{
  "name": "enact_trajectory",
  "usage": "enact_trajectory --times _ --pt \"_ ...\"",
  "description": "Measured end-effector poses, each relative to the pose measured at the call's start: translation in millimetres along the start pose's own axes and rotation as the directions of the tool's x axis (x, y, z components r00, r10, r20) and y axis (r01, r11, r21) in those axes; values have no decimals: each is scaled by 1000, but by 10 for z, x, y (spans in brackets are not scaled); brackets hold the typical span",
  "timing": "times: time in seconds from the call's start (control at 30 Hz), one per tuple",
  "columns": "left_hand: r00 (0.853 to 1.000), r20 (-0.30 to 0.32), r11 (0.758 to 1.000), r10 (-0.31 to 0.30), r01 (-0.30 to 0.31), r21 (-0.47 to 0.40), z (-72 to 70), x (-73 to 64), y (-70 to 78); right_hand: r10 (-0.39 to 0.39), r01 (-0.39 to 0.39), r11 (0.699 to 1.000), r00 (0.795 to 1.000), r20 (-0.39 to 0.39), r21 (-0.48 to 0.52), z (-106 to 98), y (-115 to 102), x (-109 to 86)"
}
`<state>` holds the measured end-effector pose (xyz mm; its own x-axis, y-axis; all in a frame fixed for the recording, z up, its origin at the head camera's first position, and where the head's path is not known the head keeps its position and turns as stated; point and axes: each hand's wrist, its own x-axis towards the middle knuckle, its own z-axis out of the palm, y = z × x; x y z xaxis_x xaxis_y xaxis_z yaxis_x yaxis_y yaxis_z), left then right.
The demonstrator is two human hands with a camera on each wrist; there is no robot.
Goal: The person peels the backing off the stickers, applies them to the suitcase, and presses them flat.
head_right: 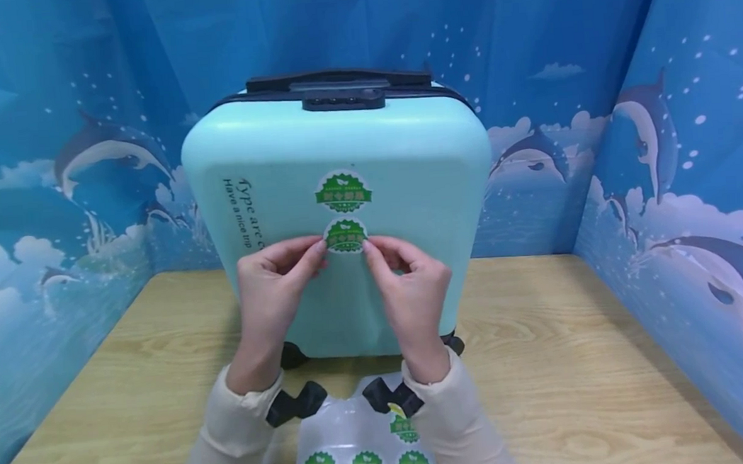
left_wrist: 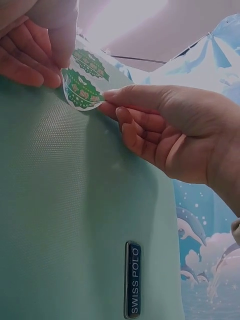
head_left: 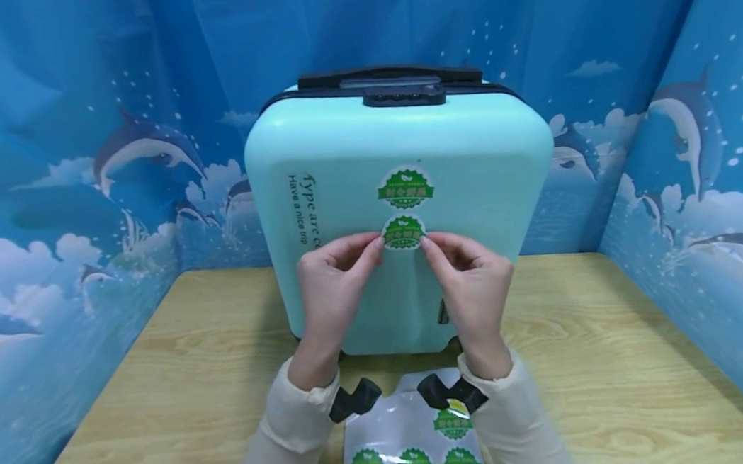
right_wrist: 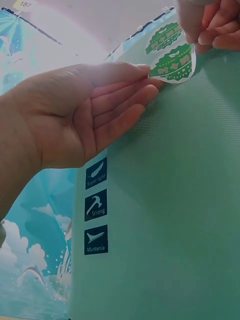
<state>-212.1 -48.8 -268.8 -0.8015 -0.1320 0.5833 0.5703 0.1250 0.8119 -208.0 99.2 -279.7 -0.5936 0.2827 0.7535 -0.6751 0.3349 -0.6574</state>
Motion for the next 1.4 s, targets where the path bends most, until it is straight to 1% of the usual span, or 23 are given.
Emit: enact_trajectory --times 0.2,0.37,0.53,0.6,0.77,0.87,1.03,1.23,1.4 --pt "1000 -1 1000 1 -1 -3 -3 -2 -6 10 -10 1000 1000 -23 -12 7 5 -16" --pt "1000 -9 1000 14 -14 13 -14 -4 -18 12 -12 1000 999 -30 -23 13 16 -24" --pt "1000 -8 1000 6 -6 17 -35 -11 -26 22 -23 1000 999 -37 -16 16 25 -33" --pt "1000 -19 1000 16 -16 1 -46 -10 -27 25 -25 1000 999 -39 -5 18 21 -37" --pt "996 -55 997 74 -75 -24 -80 7 -41 23 -23 1000 999 -49 13 17 6 -43" --pt "995 -58 996 83 -85 -19 -86 10 -35 21 -20 1000 999 -50 13 17 7 -40" --pt "994 -59 996 88 -89 -4 -70 1 -5 23 -22 1000 999 -47 10 19 10 -37" --pt "993 -66 995 97 -97 -3 -52 0 -7 20 -20 1000 999 -40 7 17 -2 -32" --pt "993 -43 994 111 -111 5 5 1 -30 26 -26 1000 999 -30 2 12 1 -17"
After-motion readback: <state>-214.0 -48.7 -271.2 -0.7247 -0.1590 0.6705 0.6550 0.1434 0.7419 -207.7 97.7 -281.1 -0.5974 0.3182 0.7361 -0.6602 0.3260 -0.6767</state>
